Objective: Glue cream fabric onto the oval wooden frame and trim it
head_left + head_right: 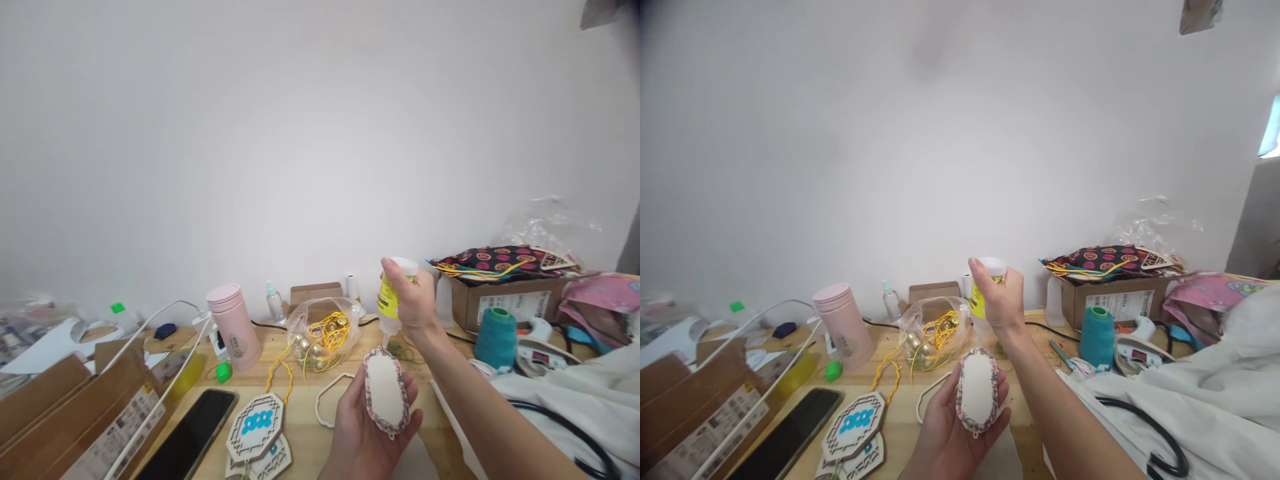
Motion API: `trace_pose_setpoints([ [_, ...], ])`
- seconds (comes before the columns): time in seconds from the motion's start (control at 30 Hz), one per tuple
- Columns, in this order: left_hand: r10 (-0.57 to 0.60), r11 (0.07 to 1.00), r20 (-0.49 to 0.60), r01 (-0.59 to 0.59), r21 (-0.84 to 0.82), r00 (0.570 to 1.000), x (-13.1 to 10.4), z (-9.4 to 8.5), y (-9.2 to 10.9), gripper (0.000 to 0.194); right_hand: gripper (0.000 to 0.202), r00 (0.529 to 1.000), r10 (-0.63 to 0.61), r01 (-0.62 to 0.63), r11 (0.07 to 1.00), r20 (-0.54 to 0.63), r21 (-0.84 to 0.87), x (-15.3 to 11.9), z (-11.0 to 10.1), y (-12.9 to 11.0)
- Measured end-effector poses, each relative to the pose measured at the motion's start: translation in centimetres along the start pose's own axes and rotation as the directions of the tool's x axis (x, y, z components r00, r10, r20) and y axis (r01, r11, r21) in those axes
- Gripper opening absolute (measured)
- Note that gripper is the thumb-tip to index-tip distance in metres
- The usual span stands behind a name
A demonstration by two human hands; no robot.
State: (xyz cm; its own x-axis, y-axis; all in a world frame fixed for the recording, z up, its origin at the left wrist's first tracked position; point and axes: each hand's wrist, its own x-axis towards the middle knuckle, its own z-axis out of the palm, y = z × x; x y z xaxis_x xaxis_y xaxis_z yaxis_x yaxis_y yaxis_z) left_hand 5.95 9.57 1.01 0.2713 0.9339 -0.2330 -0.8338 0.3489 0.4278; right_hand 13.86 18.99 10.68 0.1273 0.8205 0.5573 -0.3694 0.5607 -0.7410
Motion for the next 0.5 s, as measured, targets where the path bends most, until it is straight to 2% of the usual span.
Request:
trace_pose_setpoints([
  [0.5, -0.002, 1.000, -0.008, 0.002, 0.003, 1.000, 0.02, 0.10, -0.14, 0.039, 0.033, 0.998, -0.063, 0.061, 0.995, -0.022, -0.081, 0.11, -0.12, -0.59],
])
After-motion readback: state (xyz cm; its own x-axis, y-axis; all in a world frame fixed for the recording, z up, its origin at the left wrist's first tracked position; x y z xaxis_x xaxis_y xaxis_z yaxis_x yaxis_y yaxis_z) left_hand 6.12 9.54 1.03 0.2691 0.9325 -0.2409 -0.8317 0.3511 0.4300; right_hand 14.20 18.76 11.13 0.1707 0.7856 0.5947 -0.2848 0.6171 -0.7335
